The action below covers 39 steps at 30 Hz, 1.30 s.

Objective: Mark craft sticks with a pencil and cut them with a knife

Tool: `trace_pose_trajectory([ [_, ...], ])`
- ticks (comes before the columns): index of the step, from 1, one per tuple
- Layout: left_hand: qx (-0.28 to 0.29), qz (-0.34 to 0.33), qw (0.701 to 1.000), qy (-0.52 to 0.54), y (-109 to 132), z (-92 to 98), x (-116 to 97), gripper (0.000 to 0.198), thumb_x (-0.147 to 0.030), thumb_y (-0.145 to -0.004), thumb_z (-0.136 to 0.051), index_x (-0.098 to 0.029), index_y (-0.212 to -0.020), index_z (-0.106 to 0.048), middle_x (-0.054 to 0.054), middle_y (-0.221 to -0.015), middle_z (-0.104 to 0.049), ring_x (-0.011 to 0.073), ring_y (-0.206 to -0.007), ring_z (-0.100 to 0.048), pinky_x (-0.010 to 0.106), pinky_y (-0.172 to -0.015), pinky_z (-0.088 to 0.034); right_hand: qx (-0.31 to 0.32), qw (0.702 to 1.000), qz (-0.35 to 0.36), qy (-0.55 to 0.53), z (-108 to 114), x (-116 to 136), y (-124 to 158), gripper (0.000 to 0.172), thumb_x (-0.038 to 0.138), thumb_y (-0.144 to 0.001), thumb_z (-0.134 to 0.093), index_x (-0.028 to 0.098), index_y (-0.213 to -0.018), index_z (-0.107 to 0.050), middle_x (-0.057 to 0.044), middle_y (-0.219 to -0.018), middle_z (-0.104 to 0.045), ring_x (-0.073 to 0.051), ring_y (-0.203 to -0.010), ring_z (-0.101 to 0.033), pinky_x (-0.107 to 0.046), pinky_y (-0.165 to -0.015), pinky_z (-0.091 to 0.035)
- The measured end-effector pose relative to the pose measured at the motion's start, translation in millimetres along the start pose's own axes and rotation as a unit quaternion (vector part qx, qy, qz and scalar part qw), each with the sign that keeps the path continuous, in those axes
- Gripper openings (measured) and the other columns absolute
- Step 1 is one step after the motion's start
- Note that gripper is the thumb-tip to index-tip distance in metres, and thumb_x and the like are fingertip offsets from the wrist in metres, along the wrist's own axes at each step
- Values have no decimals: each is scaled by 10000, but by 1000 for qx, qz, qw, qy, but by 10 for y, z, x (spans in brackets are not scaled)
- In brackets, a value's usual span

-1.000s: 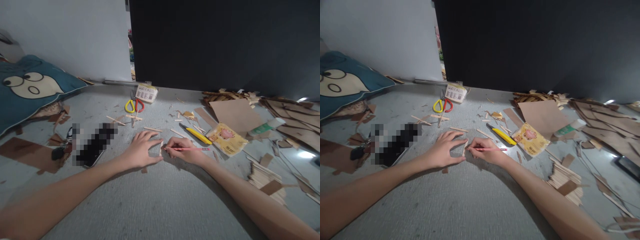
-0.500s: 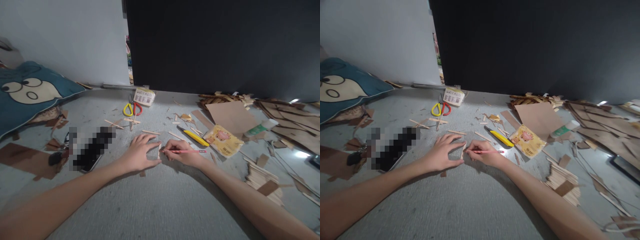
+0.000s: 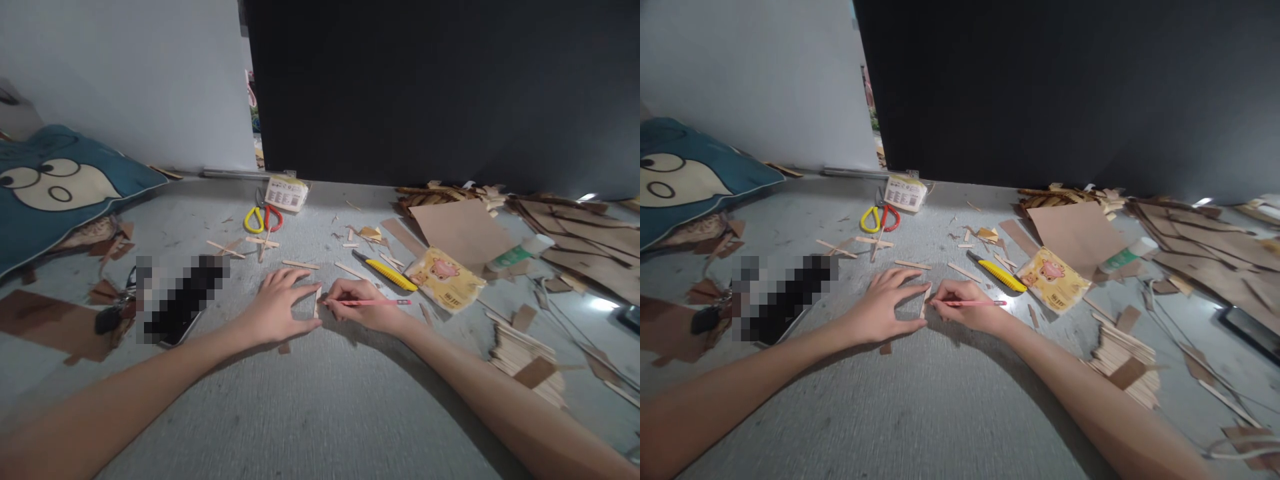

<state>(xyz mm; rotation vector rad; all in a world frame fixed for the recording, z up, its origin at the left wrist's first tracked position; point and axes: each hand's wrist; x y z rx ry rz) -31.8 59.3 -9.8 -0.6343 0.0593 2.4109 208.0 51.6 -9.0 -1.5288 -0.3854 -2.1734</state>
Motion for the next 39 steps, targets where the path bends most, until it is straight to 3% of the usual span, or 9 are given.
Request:
trace_pose_trajectory([
  [39,2,0,1000,-10,3,-27,19,672,-554,-828,-805,-304,-1434,-658,111,-1555,-533,376,-1449,-443,590,-1191,-343,-22,1000,1,6,-1,-75,-20,232,409,-917,-673,211,-806,-620,8,-618,-667,-121,-532,-605,-233,-542,-472],
])
Point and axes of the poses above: each hand's wrist, its own y-axis away from the middle knuckle, its own z-axis out of the back of the hand, x = y × z
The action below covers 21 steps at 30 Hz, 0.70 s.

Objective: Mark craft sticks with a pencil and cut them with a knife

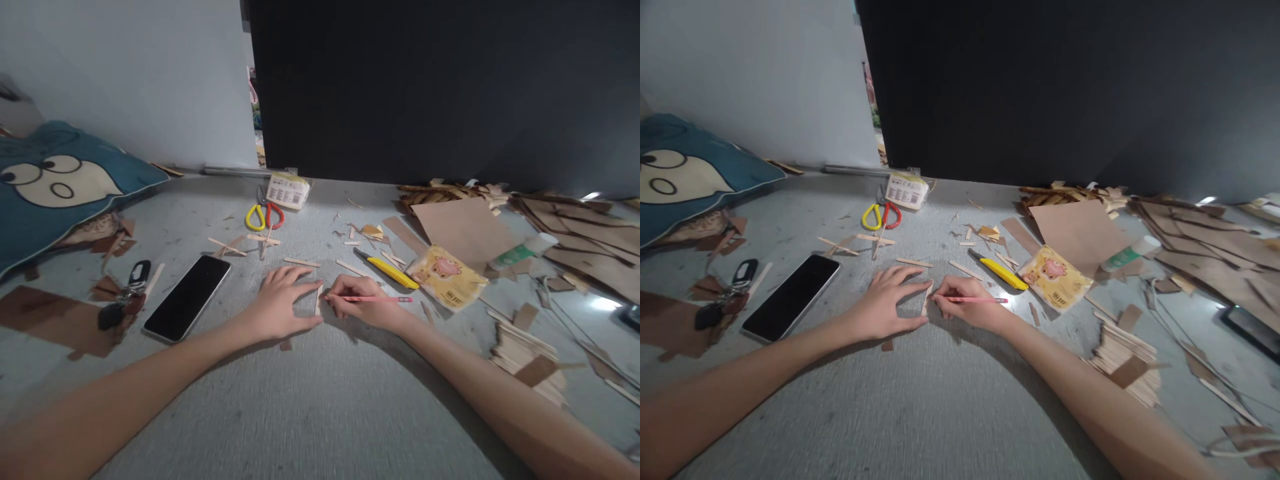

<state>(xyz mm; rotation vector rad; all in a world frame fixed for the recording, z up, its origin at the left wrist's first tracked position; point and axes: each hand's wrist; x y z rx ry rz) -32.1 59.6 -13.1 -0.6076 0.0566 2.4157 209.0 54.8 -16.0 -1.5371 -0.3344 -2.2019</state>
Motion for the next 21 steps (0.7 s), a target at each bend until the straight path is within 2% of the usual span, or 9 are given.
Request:
trace_pose_trajectory([
  [9,-2,-2,1000,-2,-4,4,8,658,-555,-828,-801,-311,-1424,-663,105,-1555,-537,364,-1450,-439,577,-1192,-344,5,1000,-15,-2,5,63,3,275,459,-909,-667,213,-803,-604,9,-619,-659,-119,-535,-602,-239,-554,-502],
  [21,-1,-2,1000,7,-1,12,2,652,-535,-830,-809,-312,-1424,-661,110,-1555,-532,375,-1448,-442,597,-1191,-337,6,1000,-8,4,2,14,-9,292,485,-915,-674,216,-819,-616,-2,-617,-665,-132,-530,-601,-256,-535,-501],
])
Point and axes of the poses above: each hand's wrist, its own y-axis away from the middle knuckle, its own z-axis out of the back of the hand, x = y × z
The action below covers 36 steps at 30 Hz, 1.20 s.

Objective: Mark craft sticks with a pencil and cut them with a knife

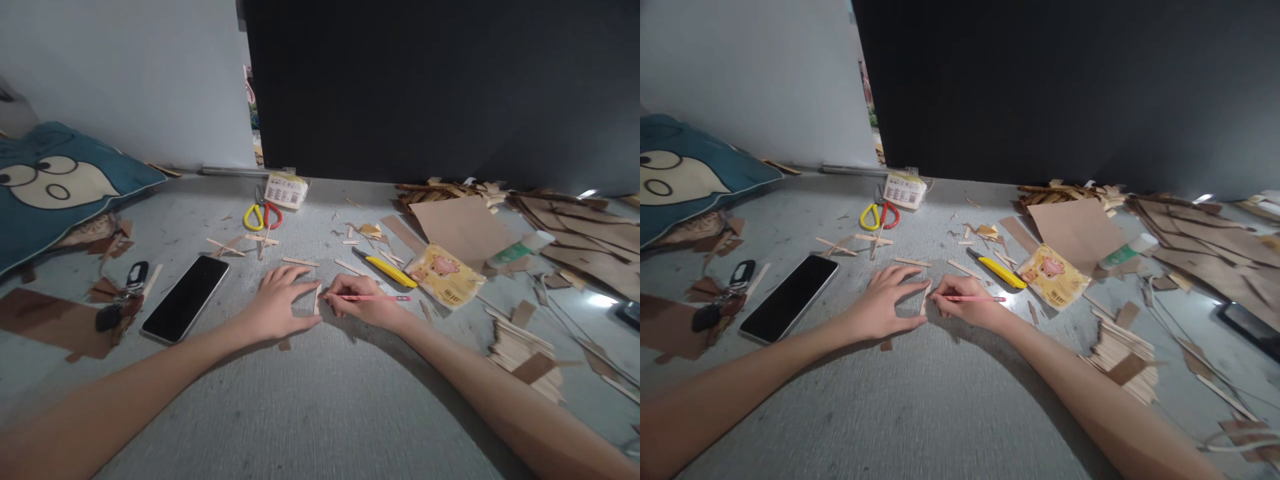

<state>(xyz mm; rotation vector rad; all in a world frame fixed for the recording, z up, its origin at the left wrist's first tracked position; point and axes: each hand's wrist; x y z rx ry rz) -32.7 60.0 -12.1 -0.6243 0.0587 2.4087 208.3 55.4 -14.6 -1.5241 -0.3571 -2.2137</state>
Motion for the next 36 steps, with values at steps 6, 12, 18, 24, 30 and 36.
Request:
trace_pose_trajectory([
  [6,1,-2,1000,-2,2,-1,10,674,-563,-838,-797,-277,-1434,-659,130,-1556,-528,387,-1453,-431,600,-1189,-341,0,1000,-5,-7,-1,23,10,276,461,-915,-678,218,-805,-607,6,-625,-658,-129,-541,-612,-246,-546,-494],
  [12,-1,-3,1000,4,-1,4,-2,657,-546,-836,-804,-304,-1430,-661,115,-1552,-530,383,-1449,-433,596,-1194,-338,-1,1000,1,-3,-1,12,12,280,458,-917,-682,211,-806,-611,8,-614,-659,-122,-527,-594,-236,-536,-466],
  [18,9,5,1000,6,-6,20,-14,665,-565,-835,-796,-305,-1432,-661,122,-1556,-527,393,-1443,-438,612,-1193,-334,8,1000,3,-5,14,25,19,283,462,-924,-679,213,-806,-614,-5,-628,-670,-127,-541,-600,-245,-543,-479],
  [24,0,1,1000,14,-6,8,-3,645,-562,-834,-795,-339,-1425,-663,98,-1558,-529,391,-1442,-436,610,-1190,-333,8,1000,3,-1,14,25,16,291,469,-918,-690,215,-796,-617,0,-620,-664,-129,-544,-602,-248,-542,-485],
  [30,6,2,1000,0,-4,13,-8,658,-567,-836,-795,-318,-1430,-660,103,-1569,-520,379,-1448,-433,590,-1183,-348,8,1000,1,-7,19,31,21,281,449,-912,-687,212,-784,-605,3,-621,-659,-126,-544,-602,-250,-552,-497],
  [36,4,1,1000,14,0,18,-9,649,-555,-840,-794,-330,-1433,-656,98,-1564,-523,388,-1448,-431,600,-1191,-338,14,1000,1,-7,26,61,16,288,466,-916,-681,213,-800,-611,4,-626,-661,-126,-539,-603,-246,-540,-490],
])
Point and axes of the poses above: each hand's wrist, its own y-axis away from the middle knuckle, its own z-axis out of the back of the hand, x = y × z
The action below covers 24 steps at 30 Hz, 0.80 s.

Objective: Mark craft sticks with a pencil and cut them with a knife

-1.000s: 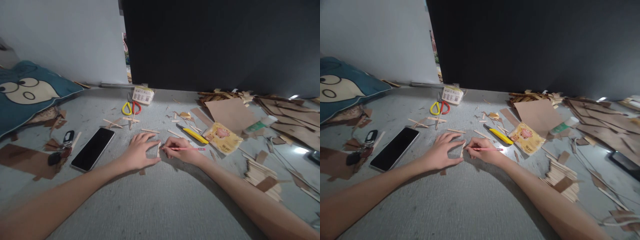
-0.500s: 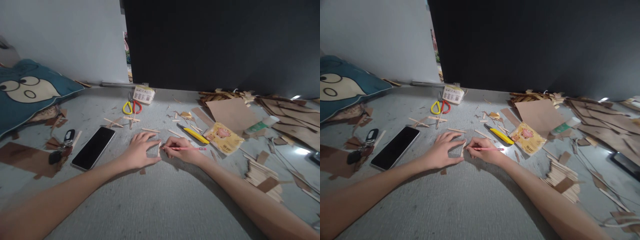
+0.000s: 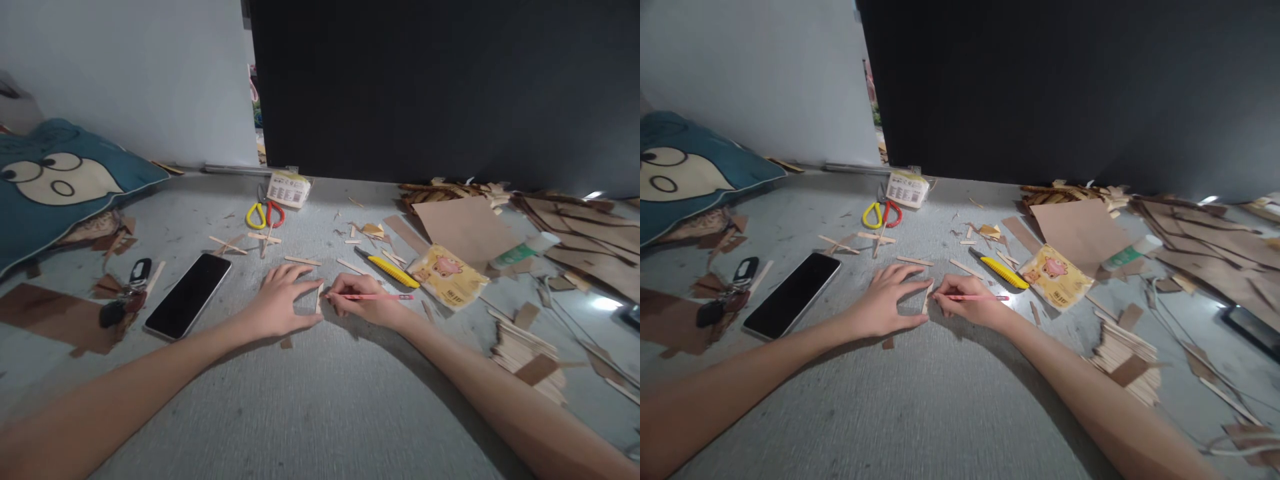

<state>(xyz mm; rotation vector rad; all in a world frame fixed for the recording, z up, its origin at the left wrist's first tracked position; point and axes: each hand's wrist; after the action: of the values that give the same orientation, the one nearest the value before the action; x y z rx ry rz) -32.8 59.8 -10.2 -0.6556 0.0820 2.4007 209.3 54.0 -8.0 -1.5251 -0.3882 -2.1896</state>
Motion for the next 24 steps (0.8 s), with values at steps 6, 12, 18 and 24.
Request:
trace_pose_trajectory([
  [6,-4,-3,1000,-3,-6,-16,13,671,-560,-830,-796,-331,-1441,-641,96,-1552,-533,387,-1437,-441,595,-1194,-328,3,1000,10,-1,1,-15,3,328,494,-931,-686,210,-789,-602,2,-629,-660,-124,-549,-602,-252,-556,-493],
  [12,7,4,1000,-13,-20,9,-21,695,-567,-832,-782,-350,-1470,-610,87,-1586,-508,380,-1449,-429,592,-1193,-315,-22,999,23,-29,-2,-64,26,366,545,-955,-680,206,-832,-612,-7,-650,-674,-135,-567,-624,-257,-552,-502],
  [18,47,21,998,-28,-50,72,-45,782,-520,-786,-821,-387,-1510,-558,93,-1620,-468,402,-1490,-379,655,-1206,-225,-87,994,46,-47,19,-70,32,368,558,-975,-668,220,-851,-593,-9,-663,-668,-149,-573,-615,-274,-553,-496],
  [24,56,22,998,-14,-63,113,-45,761,-407,-737,-869,-362,-1446,-596,86,-1625,-460,411,-1500,-366,649,-1201,-235,-103,993,48,-28,22,-71,29,352,527,-991,-662,211,-847,-601,-10,-657,-659,-146,-573,-599,-270,-553,-475],
])
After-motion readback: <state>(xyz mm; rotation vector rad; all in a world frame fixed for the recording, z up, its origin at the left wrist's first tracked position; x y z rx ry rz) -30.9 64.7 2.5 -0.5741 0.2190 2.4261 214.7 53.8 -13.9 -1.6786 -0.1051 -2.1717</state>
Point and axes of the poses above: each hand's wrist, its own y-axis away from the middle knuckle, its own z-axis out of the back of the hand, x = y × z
